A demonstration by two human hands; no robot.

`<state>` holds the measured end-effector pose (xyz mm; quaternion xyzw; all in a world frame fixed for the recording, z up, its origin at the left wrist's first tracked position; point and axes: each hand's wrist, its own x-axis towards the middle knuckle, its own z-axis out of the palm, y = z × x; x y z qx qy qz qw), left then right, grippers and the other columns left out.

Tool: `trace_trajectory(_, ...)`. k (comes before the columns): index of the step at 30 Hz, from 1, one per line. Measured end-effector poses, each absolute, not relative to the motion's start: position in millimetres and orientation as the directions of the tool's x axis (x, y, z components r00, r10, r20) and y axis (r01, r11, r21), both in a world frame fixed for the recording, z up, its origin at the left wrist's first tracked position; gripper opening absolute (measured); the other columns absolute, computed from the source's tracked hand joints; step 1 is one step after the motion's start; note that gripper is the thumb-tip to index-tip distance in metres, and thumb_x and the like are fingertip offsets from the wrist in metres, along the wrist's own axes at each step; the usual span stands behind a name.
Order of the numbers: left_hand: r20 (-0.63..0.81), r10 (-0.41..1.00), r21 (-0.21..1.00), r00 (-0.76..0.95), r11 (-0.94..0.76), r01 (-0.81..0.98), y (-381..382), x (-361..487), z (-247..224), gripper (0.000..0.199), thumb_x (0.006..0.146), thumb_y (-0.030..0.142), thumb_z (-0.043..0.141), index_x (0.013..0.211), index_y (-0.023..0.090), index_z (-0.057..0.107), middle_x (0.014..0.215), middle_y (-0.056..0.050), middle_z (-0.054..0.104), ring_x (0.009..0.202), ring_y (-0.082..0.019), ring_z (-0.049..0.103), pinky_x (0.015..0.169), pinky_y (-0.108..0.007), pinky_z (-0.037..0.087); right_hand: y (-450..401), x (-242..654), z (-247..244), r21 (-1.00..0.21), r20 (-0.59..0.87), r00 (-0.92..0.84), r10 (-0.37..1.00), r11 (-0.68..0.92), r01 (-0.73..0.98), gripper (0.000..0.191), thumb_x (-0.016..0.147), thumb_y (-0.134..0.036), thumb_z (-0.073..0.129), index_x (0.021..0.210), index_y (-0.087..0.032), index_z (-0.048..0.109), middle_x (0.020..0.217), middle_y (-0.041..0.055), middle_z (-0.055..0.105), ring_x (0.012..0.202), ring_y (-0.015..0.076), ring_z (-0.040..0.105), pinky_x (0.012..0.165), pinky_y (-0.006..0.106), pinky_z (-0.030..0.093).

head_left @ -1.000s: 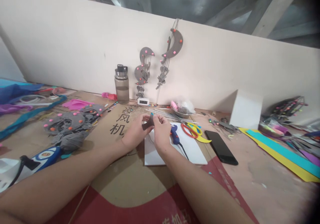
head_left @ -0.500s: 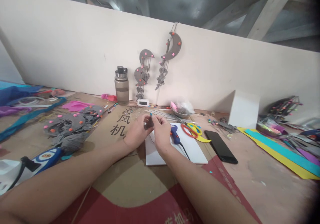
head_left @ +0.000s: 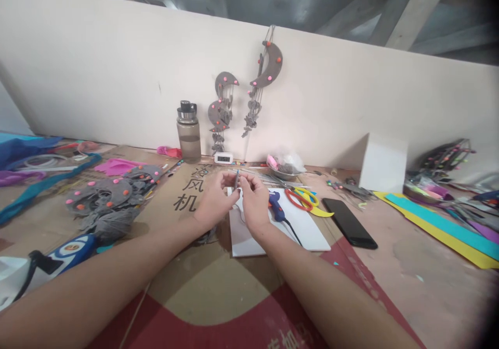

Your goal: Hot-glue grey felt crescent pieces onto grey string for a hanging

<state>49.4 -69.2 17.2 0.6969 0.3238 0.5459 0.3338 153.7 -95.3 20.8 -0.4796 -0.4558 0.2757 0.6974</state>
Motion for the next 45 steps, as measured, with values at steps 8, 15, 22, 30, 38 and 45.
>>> trace_trajectory(8,0.303,0.910,0.953,0.281,-0.297,-0.065,-81,50,27,0.036,0.075,0.018,0.058,0.110,0.016,0.054,0.108,-0.010,0.070,0.065,-0.014,0.063,0.040,-0.021,0.048,-92,157,17,-0.927,0.363,0.439,0.822,0.366,0.081,0.025,0.082,-0.039,0.058,0.092,-0.019,0.069,0.089,0.0038,0.069,0.085,0.0185,0.058,0.081,0.031,0.046)
trace_trajectory(15,0.246,0.932,0.965,0.268,-0.211,-0.155,-83,51,32,0.038,0.081,0.034,0.067,0.115,0.018,0.065,0.107,-0.009,0.072,0.059,-0.012,0.060,0.039,-0.022,0.051,-94,157,19,-0.915,0.393,0.437,0.809,0.391,0.099,0.024,0.083,-0.039,0.057,0.090,-0.018,0.068,0.089,0.0036,0.068,0.082,0.0175,0.057,0.080,0.030,0.045)
trace_trajectory(22,0.192,0.963,0.957,0.188,-0.142,-0.251,-84,53,33,0.038,0.076,0.038,0.074,0.107,0.018,0.070,0.095,-0.006,0.072,0.064,-0.013,0.062,0.043,-0.021,0.053,-95,155,19,-0.912,0.401,0.425,0.811,0.396,0.106,0.025,0.084,-0.040,0.057,0.093,-0.018,0.066,0.086,0.0021,0.066,0.078,0.0161,0.054,0.077,0.029,0.045)
trace_trajectory(30,0.157,0.968,0.938,0.195,-0.085,-0.336,-86,55,39,0.036,0.071,0.036,0.078,0.100,0.016,0.073,0.085,-0.005,0.071,0.057,-0.011,0.057,0.040,-0.020,0.049,-96,154,19,-0.907,0.412,0.433,0.802,0.405,0.113,0.024,0.085,-0.040,0.057,0.092,-0.018,0.064,0.085,0.0012,0.064,0.080,0.0155,0.054,0.078,0.029,0.045)
trace_trajectory(38,0.172,0.971,0.917,0.164,-0.097,-0.387,-82,55,38,0.036,0.066,0.039,0.082,0.090,0.014,0.072,0.086,-0.006,0.072,0.068,-0.015,0.064,0.054,-0.026,0.056,-96,154,20,-0.909,0.411,0.409,0.815,0.401,0.115,0.024,0.085,-0.040,0.057,0.091,-0.018,0.063,0.086,0.0020,0.065,0.080,0.0159,0.056,0.077,0.030,0.047)
trace_trajectory(45,0.134,0.984,0.908,0.115,-0.075,-0.412,-76,54,37,0.036,0.060,0.038,0.084,0.084,0.016,0.069,0.080,-0.003,0.069,0.070,-0.016,0.064,0.058,-0.028,0.056,-98,150,20,-0.901,0.431,0.369,0.823,0.411,0.136,0.022,0.085,-0.038,0.056,0.093,-0.018,0.061,0.086,0.0015,0.063,0.078,0.0156,0.056,0.078,0.031,0.047)
